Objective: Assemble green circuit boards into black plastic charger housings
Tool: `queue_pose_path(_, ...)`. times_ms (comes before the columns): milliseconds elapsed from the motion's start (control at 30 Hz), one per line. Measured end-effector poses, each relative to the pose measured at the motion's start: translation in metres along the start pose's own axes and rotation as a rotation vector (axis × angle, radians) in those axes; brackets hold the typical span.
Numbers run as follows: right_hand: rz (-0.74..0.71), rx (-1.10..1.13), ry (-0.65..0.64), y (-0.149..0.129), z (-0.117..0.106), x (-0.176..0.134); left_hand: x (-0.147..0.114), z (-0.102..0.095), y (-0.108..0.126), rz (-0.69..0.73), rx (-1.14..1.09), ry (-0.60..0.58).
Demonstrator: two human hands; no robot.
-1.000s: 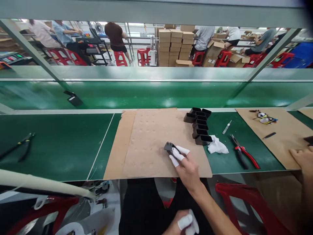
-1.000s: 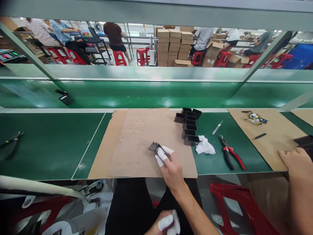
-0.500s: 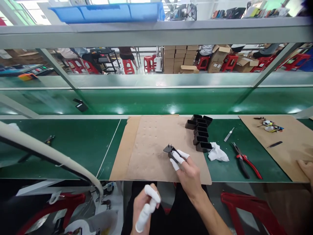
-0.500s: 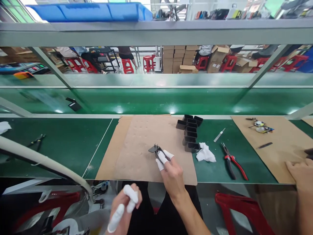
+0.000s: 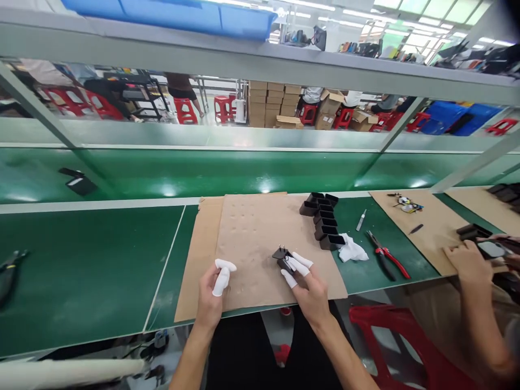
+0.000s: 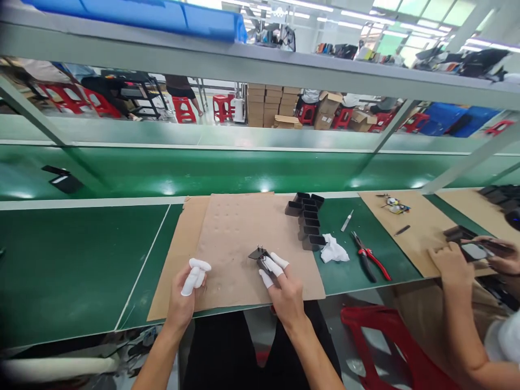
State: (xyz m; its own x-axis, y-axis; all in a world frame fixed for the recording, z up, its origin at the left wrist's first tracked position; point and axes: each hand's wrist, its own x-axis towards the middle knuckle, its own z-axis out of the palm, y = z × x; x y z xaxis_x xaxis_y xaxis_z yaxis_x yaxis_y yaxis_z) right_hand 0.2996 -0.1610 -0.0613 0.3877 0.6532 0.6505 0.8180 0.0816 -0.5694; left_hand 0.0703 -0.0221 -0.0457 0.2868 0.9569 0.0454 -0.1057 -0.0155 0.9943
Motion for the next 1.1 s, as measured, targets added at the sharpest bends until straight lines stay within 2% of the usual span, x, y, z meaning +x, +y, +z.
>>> queue_pose_path(100,-0.048,-0.049,-0.020,-0.002,0.004,0.002,-0.002,-0.004,0.000,-0.012,0.005,-0.009)
queue_pose_path(300,-0.049,-0.049,-0.026,-0.004,0.009,0.003,-0.001,-0.007,0.000,-0.054,0.026,-0.007)
queue_pose_path(533,-0.029,-0.083,0.072,-0.003,0.012,-0.002,-0.002,-0.008,0.005,-0.052,0.034,-0.041)
queue_pose_path(733,-0.011,-0.013,0.029,-0.004,0.014,-0.002,-0.001,-0.006,0.005,-0.073,0.026,-0.034)
queue_pose_path(800,0.107,0.073,0.051,-0.004,0.014,-0.001,0.000,-0.006,0.005,-0.063,0.034,-0.029)
queue_pose_path(967,0.637,0.510,0.208,-0.022,0.003,0.016,0.000,-0.005,0.005,-0.050,0.054,-0.016)
queue_pose_path(1100,0.788,0.775,0.136,-0.042,-0.005,0.028,-0.001,-0.004,0.005,-0.048,0.059,0.003)
